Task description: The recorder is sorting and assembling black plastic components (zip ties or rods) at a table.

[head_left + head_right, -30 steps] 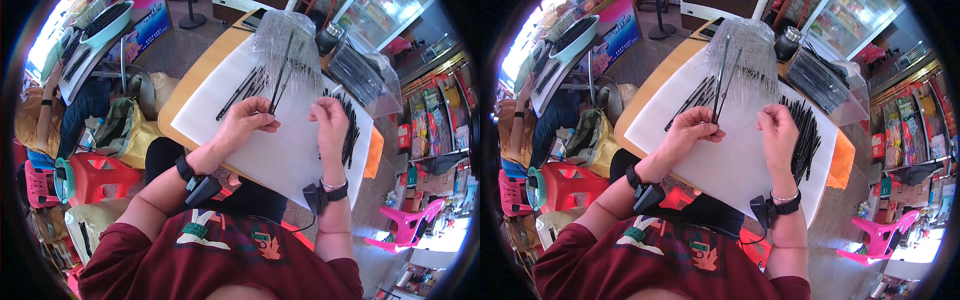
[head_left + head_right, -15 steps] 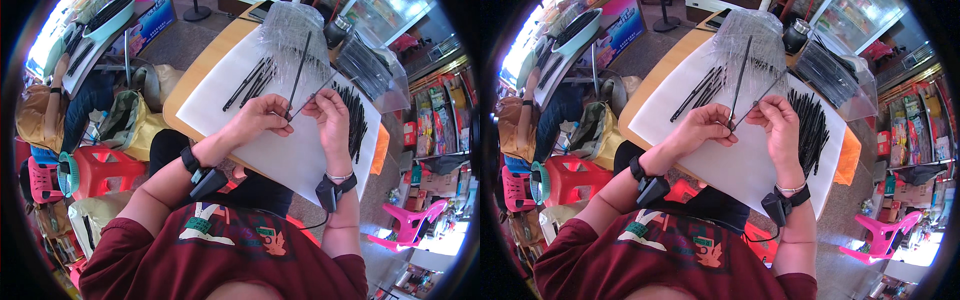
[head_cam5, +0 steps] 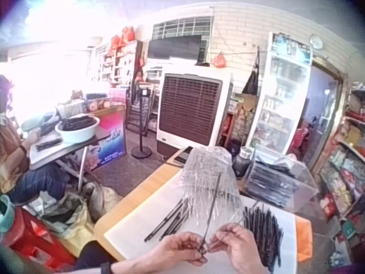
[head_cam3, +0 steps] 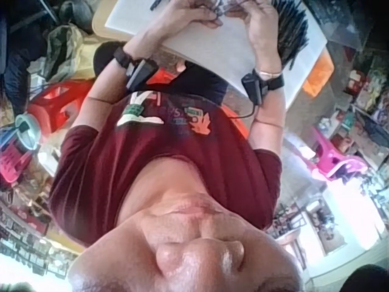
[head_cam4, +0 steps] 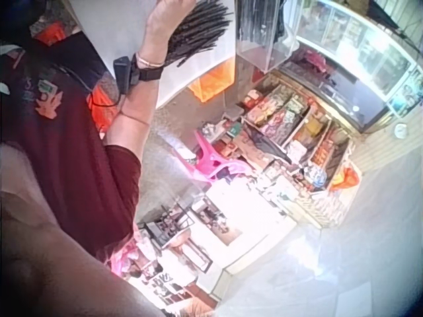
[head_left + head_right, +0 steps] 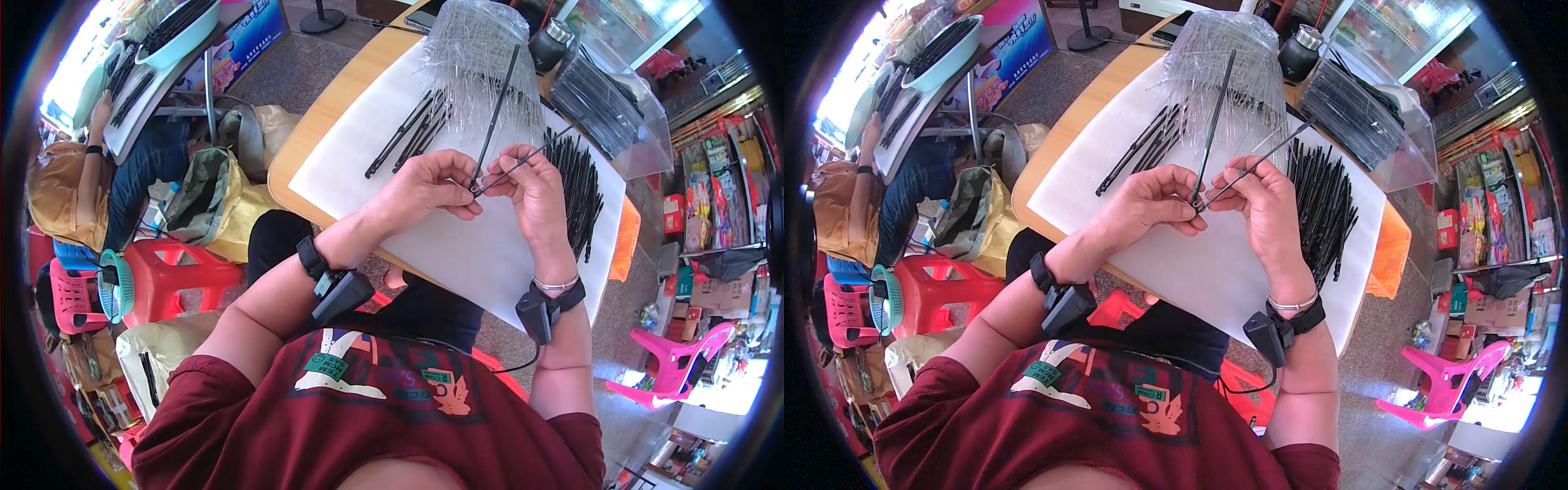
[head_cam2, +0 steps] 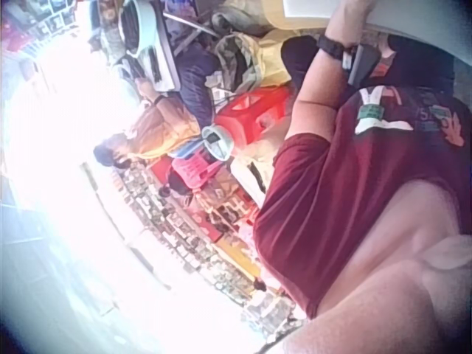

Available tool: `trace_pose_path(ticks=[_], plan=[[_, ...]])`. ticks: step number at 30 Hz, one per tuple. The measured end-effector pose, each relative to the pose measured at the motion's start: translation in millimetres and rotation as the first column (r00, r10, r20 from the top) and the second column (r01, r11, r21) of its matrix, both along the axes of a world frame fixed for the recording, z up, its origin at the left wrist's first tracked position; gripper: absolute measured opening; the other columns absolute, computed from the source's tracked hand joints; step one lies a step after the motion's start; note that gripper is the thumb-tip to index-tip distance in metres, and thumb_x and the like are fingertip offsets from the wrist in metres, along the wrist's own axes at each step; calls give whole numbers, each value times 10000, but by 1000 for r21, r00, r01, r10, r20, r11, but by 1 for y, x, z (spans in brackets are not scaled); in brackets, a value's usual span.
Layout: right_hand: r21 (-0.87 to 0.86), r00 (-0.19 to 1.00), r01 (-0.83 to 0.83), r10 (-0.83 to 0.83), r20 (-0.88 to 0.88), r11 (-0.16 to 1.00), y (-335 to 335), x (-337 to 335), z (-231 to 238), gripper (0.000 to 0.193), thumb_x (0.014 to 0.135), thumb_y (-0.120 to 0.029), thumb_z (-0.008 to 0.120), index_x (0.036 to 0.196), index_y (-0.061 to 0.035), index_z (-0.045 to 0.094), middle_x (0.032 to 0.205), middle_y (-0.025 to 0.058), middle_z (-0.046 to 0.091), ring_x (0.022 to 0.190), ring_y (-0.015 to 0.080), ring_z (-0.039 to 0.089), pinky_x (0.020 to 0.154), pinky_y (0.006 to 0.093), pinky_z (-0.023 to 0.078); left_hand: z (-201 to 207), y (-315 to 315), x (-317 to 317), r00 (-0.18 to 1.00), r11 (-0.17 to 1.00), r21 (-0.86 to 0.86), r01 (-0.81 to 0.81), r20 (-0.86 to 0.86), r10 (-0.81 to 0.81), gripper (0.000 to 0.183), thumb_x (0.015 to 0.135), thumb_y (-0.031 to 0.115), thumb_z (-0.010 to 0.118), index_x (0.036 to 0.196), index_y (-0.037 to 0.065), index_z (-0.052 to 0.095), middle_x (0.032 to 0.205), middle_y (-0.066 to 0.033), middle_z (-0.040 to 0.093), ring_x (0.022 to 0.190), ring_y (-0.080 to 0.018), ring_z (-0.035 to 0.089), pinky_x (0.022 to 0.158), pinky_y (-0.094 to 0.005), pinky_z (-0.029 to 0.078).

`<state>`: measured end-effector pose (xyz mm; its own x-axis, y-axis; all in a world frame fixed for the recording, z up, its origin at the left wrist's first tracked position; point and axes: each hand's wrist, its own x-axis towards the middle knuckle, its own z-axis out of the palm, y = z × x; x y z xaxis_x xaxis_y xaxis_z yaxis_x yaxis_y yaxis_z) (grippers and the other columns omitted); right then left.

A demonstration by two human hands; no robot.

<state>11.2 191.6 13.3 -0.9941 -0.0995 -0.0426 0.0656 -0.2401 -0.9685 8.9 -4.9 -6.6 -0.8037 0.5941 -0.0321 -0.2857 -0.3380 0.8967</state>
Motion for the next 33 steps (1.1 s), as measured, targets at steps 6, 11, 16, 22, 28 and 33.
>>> trace_pose_path(ticks=[6, 11, 16, 22, 28, 33], plan=[[-32, 999, -24, 24, 27, 999, 3, -2, -2, 157, 879, -117, 588, 975, 2, 550, 843, 127, 640, 712, 200, 660, 642, 309, 560, 1, 0, 1, 1000, 1000, -17, 1, -12, -1, 235, 857, -45, 571, 1085, -11, 526, 951, -80, 581, 856, -185, 664, 725, -260, 563], [-51, 998, -43, 46, 48, 998, 4, -3, -4, 167, 876, -125, 593, 976, 0, 544, 845, 120, 639, 714, 198, 659, 633, 303, 559, 2, 0, 1, 1000, 1000, -17, 5, -9, -6, 232, 853, -50, 573, 1077, -7, 532, 943, -73, 578, 852, -182, 666, 719, -255, 562], [-42, 998, -35, 37, 52, 998, 2, -2, -3, 169, 873, -124, 594, 973, 4, 549, 840, 113, 637, 703, 192, 652, 629, 296, 557, 2, 0, 1, 999, 1000, -16, 24, -29, -24, 205, 854, -50, 571, 1051, -4, 534, 936, -65, 582, 852, -176, 666, 714, -256, 561], [-7, 994, -19, 20, 104, 1000, 4, -4, -5, 158, 872, -114, 579, 966, 11, 557, 829, 111, 633, 710, 189, 647, 629, 302, 552, 6, 0, 2, 995, 998, -45, 47, -86, -51, 139, 862, -36, 572, 985, 6, 524, 932, -61, 594, 837, -172, 664, 705, -264, 559], [119, 1000, -8, 6, 18, 993, -1, 2, 7, 142, 870, -86, 549, 981, 4, 555, 852, 110, 631, 734, 186, 645, 669, 310, 544, 6, 1, 2, 998, 985, -171, 2, -68, -14, 102, 877, 48, 586, 908, 1, 501, 879, -77, 603, 785, -158, 660, 658, -254, 541], [170, 981, -141, 161, -110, 975, -2, 8, 22, 186, 862, -56, 536, 1039, -1, 530, 940, 113, 612, 788, 174, 634, 700, 312, 535, 2, 1, 2, 983, 970, -164, -180, -61, 172, 118, 870, 70, 586, 851, 14, 483, 783, -60, 595, 738, -147, 649, 624, -252, 526]])
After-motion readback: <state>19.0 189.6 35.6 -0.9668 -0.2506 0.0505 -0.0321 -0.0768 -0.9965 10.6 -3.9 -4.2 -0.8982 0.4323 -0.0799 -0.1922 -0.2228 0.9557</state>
